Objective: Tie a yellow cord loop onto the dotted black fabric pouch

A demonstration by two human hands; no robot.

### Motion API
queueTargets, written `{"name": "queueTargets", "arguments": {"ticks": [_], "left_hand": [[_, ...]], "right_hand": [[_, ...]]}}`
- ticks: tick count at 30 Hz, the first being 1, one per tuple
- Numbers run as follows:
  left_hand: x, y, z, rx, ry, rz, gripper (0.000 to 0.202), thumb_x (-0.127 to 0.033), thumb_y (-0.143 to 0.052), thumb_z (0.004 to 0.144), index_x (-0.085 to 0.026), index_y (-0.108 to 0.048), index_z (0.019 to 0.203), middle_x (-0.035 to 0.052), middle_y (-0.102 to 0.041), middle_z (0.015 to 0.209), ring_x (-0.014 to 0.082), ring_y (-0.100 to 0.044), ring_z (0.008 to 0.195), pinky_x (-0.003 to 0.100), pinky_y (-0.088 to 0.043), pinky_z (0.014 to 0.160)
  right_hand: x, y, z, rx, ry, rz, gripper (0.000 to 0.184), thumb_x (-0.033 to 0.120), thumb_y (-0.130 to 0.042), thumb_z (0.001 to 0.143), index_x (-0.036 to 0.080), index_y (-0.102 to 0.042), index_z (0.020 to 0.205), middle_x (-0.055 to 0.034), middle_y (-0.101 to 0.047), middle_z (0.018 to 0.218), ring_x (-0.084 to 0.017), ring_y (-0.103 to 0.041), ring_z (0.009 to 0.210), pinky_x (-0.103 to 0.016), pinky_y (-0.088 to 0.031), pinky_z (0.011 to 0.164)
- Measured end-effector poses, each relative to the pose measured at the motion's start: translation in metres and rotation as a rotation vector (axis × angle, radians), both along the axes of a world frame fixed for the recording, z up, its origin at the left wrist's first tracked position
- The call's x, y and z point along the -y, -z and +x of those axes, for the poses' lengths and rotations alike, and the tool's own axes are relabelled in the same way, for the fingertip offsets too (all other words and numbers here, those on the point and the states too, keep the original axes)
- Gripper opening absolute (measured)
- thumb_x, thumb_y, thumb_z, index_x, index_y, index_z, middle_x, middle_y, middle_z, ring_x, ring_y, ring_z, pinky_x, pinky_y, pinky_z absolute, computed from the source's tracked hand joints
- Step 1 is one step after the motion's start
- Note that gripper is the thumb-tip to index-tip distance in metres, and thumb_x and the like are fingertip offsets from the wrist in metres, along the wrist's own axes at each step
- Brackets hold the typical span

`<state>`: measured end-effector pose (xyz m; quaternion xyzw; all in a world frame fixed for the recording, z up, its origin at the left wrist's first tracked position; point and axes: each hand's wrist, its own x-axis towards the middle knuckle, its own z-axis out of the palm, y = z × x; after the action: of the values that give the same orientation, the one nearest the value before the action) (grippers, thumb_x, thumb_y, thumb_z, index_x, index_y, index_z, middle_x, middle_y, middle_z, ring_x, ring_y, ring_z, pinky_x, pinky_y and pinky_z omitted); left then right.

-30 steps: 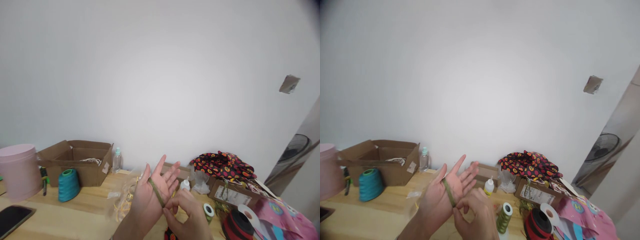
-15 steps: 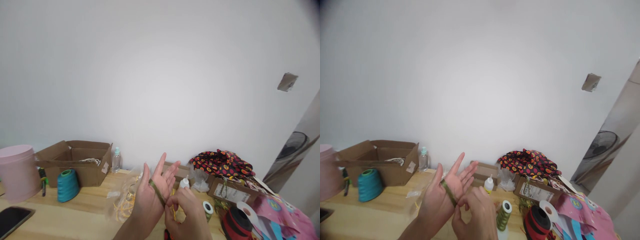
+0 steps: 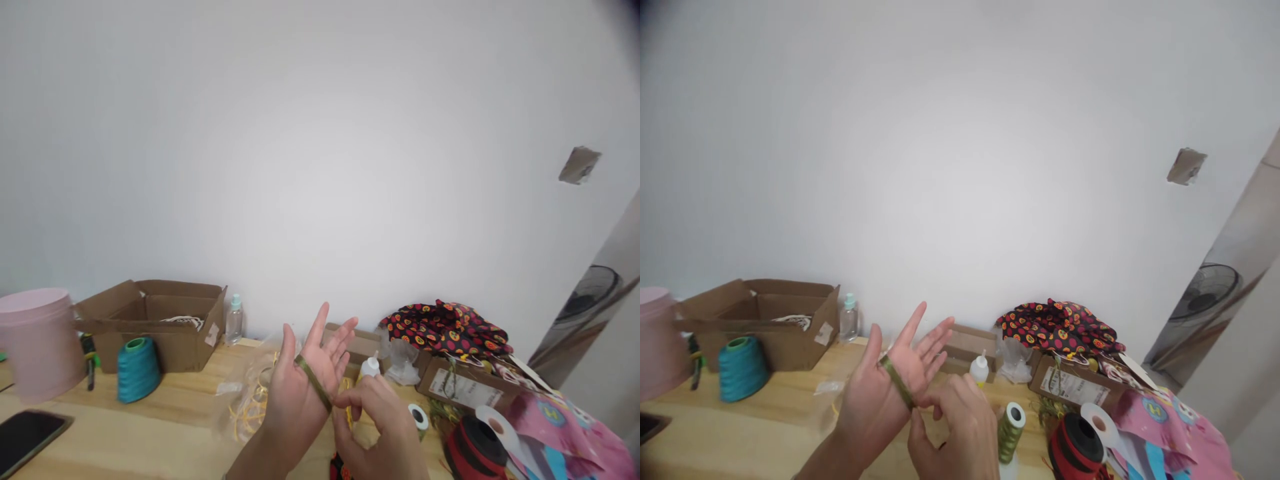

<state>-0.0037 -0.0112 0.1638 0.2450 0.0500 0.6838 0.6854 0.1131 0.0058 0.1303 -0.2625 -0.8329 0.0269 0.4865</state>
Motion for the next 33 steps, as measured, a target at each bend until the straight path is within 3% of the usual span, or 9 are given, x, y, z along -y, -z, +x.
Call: {"name": "queueTargets", "arguments": {"ticks": [5, 12, 17, 22, 27, 33], "left_hand": [[0.003, -0.001, 0.005, 0.016, -0.009, 0.039, 0.064, -0.061, -0.022, 0.077, -0.027, -0.017, 0.131, 0.0082, -0.037, 0.130, 0.0165, -0.025, 0.123, 0.031, -0.004, 0.102], [0.002, -0.002, -0.002, 0.063, 0.025, 0.017, 0.065, -0.062, -0.029, 0.074, -0.029, -0.022, 0.130, 0.0111, -0.039, 0.129, 0.0214, -0.030, 0.121, 0.037, -0.009, 0.101], [0.002, -0.003, -0.005, 0.100, 0.067, 0.003, 0.064, -0.061, -0.031, 0.074, -0.030, -0.022, 0.130, 0.0130, -0.035, 0.131, 0.0242, -0.029, 0.121, 0.041, -0.012, 0.099], [0.002, -0.002, -0.001, 0.118, 0.078, 0.002, 0.061, -0.058, -0.032, 0.076, -0.030, -0.023, 0.129, 0.0128, -0.036, 0.130, 0.0238, -0.031, 0.120, 0.041, -0.016, 0.098], [0.003, 0.000, 0.001, 0.132, 0.097, 0.000, 0.065, -0.061, -0.033, 0.073, -0.029, -0.024, 0.129, 0.0141, -0.037, 0.129, 0.0243, -0.033, 0.119, 0.040, -0.018, 0.098], [0.003, -0.001, 0.000, 0.115, 0.119, -0.019, 0.065, -0.059, -0.032, 0.075, -0.028, -0.020, 0.130, 0.0150, -0.038, 0.127, 0.0238, -0.035, 0.117, 0.041, -0.022, 0.095]], "right_hand": [[0.003, 0.006, -0.008, -0.048, 0.033, -0.014, 0.012, 0.007, -0.047, 0.060, 0.018, -0.048, 0.057, 0.0015, -0.044, 0.053, -0.013, -0.044, 0.052, -0.022, -0.030, 0.048], [0.001, 0.008, -0.005, 0.010, 0.009, -0.057, 0.012, 0.006, -0.049, 0.058, 0.018, -0.049, 0.058, 0.0019, -0.046, 0.054, -0.012, -0.046, 0.053, -0.022, -0.032, 0.049], [-0.004, -0.003, 0.006, 0.079, -0.114, -0.225, 0.011, 0.007, -0.051, 0.062, 0.017, -0.054, 0.060, 0.0021, -0.051, 0.055, -0.011, -0.050, 0.055, -0.020, -0.037, 0.052], [-0.006, -0.008, 0.010, -0.019, -0.153, -0.358, 0.021, 0.023, -0.052, 0.073, 0.016, -0.051, 0.053, 0.0021, -0.050, 0.051, -0.010, -0.049, 0.051, -0.019, -0.037, 0.050], [-0.008, -0.002, 0.007, 0.001, -0.139, -0.429, 0.018, 0.023, -0.061, 0.066, 0.016, -0.053, 0.052, 0.0026, -0.050, 0.051, -0.010, -0.048, 0.050, -0.019, -0.037, 0.049], [-0.003, -0.014, 0.012, -0.035, -0.214, -0.304, 0.010, 0.019, -0.058, 0.070, 0.017, -0.057, 0.061, 0.0005, -0.054, 0.057, -0.012, -0.051, 0.057, -0.022, -0.040, 0.054]]}}
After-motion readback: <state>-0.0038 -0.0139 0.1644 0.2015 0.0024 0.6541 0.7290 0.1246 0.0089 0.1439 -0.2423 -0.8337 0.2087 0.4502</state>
